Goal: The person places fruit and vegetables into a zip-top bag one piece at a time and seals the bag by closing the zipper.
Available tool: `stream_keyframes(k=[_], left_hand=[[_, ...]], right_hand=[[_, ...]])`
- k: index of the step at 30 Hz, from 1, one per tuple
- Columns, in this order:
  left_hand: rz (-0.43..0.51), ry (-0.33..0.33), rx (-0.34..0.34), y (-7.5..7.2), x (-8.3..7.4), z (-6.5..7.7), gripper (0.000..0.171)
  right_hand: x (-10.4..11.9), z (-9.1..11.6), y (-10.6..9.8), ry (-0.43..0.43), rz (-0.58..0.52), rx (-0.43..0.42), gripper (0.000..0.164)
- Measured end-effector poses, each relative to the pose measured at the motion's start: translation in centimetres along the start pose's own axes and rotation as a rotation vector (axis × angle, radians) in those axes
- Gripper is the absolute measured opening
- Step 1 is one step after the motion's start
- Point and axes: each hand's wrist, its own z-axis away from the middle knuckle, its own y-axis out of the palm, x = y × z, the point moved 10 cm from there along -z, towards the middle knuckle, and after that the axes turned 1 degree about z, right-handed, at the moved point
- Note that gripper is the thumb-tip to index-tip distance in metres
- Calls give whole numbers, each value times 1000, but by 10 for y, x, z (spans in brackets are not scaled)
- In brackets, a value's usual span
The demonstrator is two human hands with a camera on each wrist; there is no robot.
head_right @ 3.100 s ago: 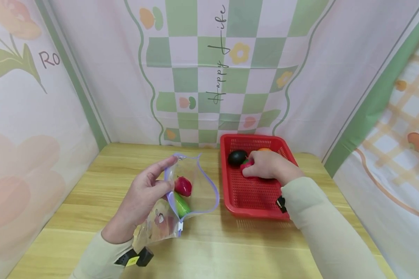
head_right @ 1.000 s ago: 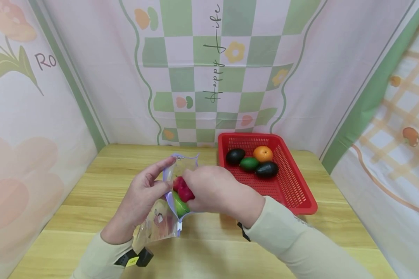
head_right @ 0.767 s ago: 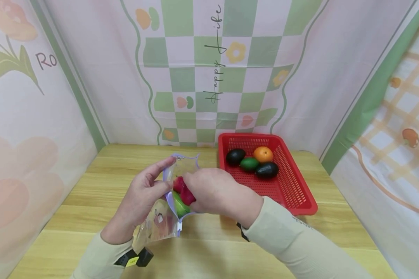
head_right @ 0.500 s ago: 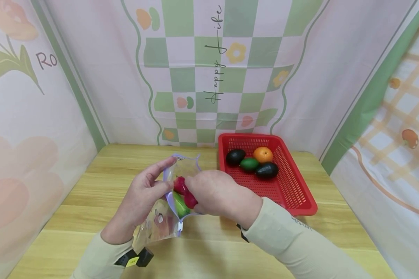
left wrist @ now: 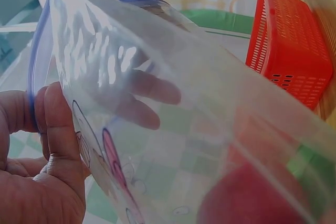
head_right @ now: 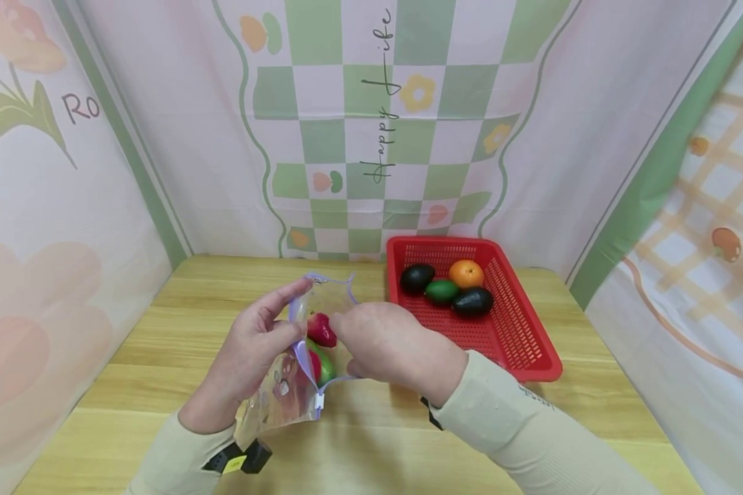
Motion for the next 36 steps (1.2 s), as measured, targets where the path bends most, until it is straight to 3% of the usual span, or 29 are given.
stream_keyframes(k=[12,19,25,29,36], left_hand=[[3,-10,-19,-1,0,1,58],[-2,-7,-24,-2,0,1,57],[15,-1,-19,0,0,1,58],[22,1,-17,0,0,0,59],[16,5,-18,1,1,0,60]], right_hand=[[-7,6,-8,-20,-34,-44,45],[-20,13,-17,5,-147,-49,49],[-37,23,-35,-6,-241,-159,42],[-56,29,-48,5,-278,-256,33],[-112,26,-38,177,-300,-250,33]])
